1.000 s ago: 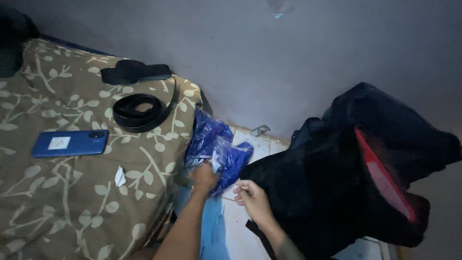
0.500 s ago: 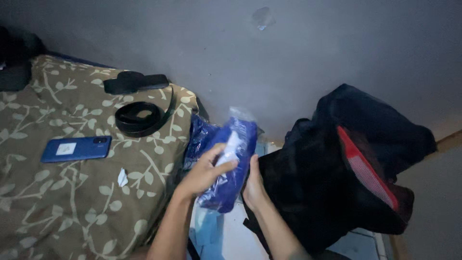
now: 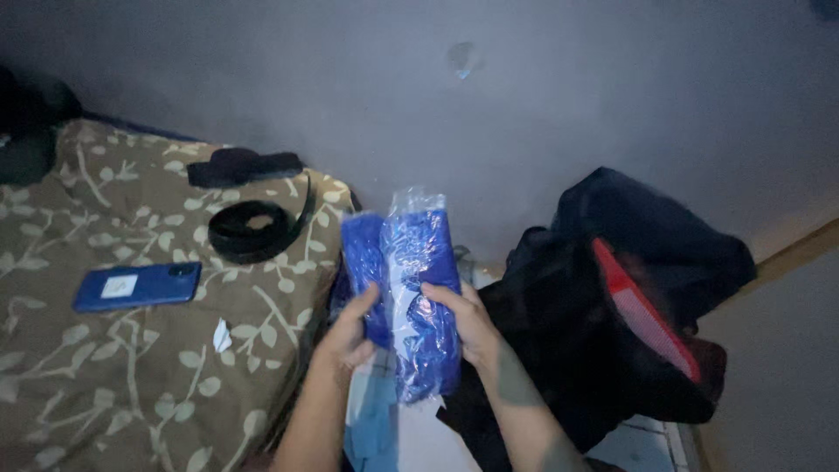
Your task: The person packs a dark backpack with various items from a nearby bed. They place a plastic-wrapped item, a small tube, a wallet, a belt, a smartphone, and several small boxes and bottles into the bag. The person then closes the bag and begins to unpack some of the items, placing them back on the bed.
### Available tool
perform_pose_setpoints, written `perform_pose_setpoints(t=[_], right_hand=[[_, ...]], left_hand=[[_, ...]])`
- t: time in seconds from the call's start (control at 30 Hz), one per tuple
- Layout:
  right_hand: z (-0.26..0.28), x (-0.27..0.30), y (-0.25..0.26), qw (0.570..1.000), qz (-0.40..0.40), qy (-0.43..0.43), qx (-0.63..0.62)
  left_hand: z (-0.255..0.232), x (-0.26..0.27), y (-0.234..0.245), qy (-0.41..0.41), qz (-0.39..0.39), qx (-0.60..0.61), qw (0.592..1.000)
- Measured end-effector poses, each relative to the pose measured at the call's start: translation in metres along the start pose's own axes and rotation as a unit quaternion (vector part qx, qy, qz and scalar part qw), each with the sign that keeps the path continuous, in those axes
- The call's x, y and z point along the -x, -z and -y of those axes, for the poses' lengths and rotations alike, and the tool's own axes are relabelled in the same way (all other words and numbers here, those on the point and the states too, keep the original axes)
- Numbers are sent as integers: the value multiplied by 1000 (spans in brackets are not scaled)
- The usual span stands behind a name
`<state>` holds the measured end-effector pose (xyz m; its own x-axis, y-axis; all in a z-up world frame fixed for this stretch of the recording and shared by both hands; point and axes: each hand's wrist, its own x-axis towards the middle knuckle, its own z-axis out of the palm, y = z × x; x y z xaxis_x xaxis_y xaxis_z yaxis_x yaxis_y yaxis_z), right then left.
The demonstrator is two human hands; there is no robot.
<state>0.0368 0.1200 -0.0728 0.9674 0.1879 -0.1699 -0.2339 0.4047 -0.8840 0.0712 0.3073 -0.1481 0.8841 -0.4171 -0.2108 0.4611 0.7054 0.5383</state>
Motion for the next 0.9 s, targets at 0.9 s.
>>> perform_pose_setpoints(t=[0.9], right_hand=[[86,59,13,969,-115,178,126]], left_hand=[[9,70,-202,-189,7,-836,515]])
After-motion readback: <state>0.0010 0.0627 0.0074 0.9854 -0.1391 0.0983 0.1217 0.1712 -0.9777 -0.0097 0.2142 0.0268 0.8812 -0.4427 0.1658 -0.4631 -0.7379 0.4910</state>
